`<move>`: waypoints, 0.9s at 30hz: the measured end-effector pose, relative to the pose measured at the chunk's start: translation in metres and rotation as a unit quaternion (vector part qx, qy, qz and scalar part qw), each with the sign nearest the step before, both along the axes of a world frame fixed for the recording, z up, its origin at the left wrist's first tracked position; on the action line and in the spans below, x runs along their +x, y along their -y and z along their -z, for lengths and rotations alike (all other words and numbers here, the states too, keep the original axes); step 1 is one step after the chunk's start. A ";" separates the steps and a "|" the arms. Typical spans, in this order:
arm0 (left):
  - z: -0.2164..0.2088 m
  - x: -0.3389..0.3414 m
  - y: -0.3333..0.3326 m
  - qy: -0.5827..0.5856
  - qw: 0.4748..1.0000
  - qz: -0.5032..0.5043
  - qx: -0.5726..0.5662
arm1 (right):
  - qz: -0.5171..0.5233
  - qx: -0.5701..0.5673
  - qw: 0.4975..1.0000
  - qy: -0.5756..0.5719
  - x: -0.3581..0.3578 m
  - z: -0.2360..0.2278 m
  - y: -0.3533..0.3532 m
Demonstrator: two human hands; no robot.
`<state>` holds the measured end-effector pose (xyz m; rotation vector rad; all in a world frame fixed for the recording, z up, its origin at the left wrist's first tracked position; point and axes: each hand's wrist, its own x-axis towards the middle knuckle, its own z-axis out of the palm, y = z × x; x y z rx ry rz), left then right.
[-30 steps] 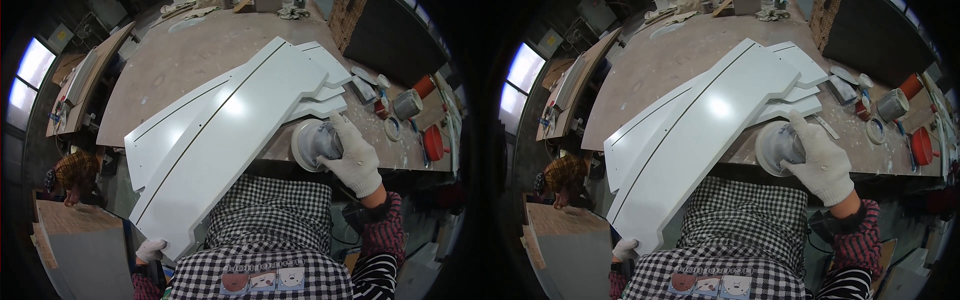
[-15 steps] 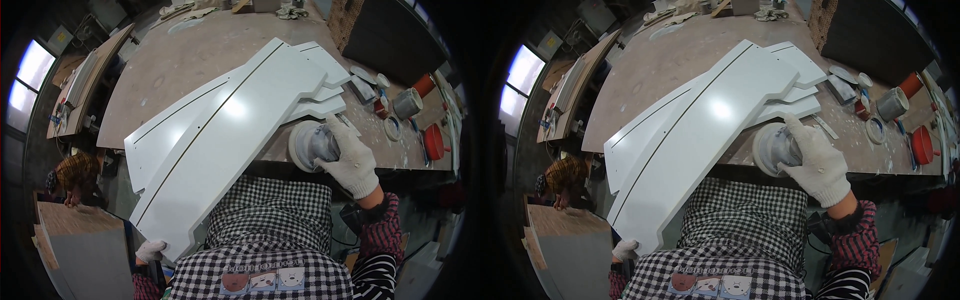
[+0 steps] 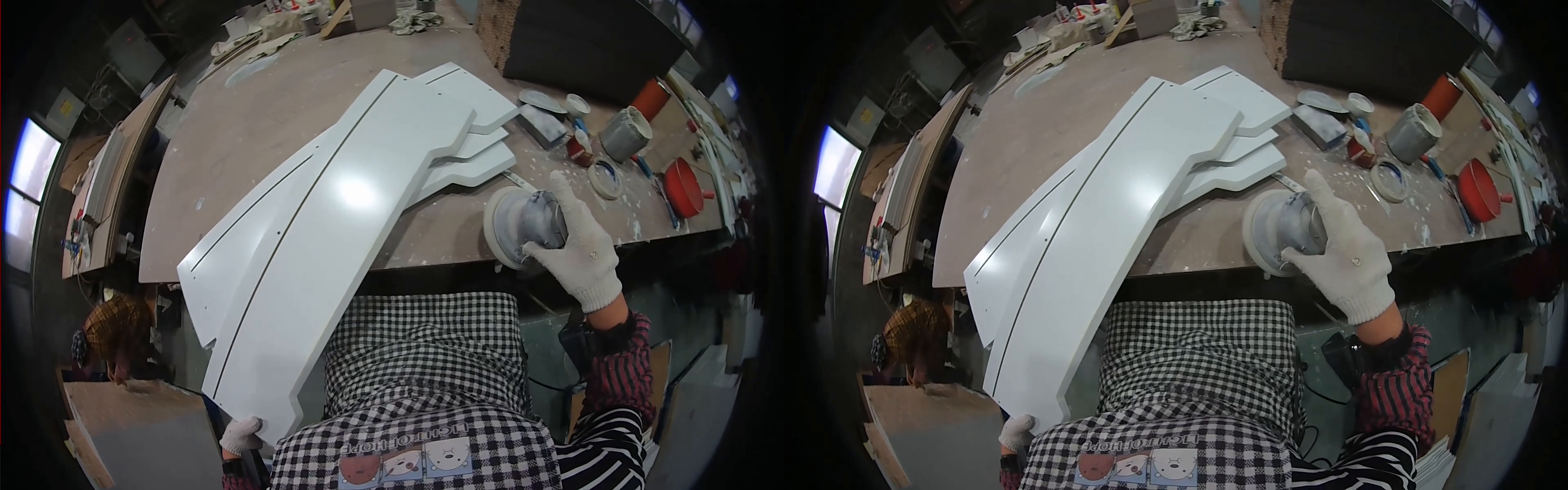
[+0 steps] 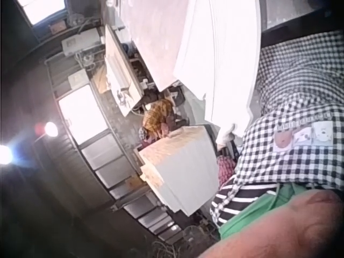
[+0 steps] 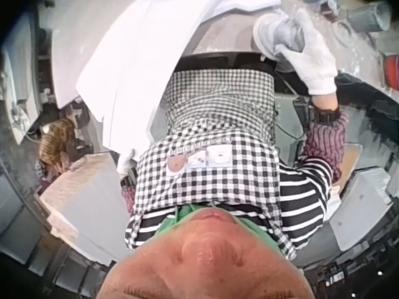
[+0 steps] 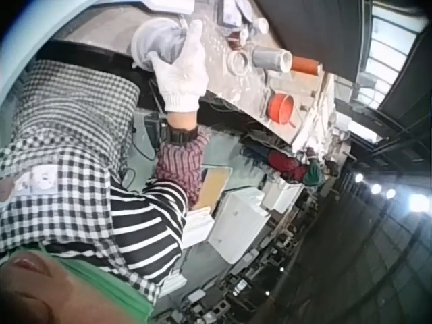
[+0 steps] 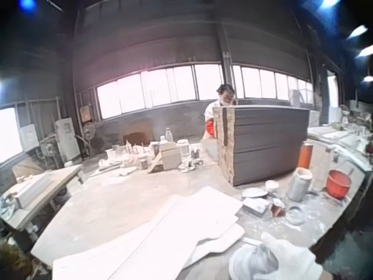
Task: Filling gaps with putty and then sanding wood furniture panels to a smooth finish.
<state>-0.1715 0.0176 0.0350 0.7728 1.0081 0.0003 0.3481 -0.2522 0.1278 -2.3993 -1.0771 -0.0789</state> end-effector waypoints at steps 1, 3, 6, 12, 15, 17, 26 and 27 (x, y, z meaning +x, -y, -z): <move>-0.005 0.003 0.001 -0.012 1.000 0.015 0.016 | 0.031 -0.005 0.999 -0.009 0.006 0.002 0.006; -0.003 0.003 0.001 -0.006 0.999 0.026 0.026 | 0.080 0.011 0.996 -0.030 0.019 0.007 0.023; 0.001 0.000 -0.001 -0.014 0.999 0.030 0.041 | 0.165 -0.006 0.986 -0.038 0.032 0.008 0.042; 0.008 0.000 -0.005 0.029 0.999 0.023 -0.022 | 0.240 -0.034 0.970 0.004 0.054 0.017 0.074; 0.010 -0.007 -0.005 0.009 0.999 0.032 -0.014 | 0.264 -0.044 0.964 -0.001 0.059 0.017 0.084; 0.009 -0.009 -0.004 -0.013 0.999 0.037 -0.007 | 0.264 -0.042 0.964 -0.003 0.062 0.018 0.084; 0.007 0.002 -0.002 -0.048 0.996 0.069 -0.012 | 0.262 -0.103 0.959 -0.039 0.089 0.018 0.060; 0.008 0.004 -0.003 -0.045 0.996 0.073 -0.017 | 0.258 -0.091 0.962 -0.022 0.095 0.023 0.060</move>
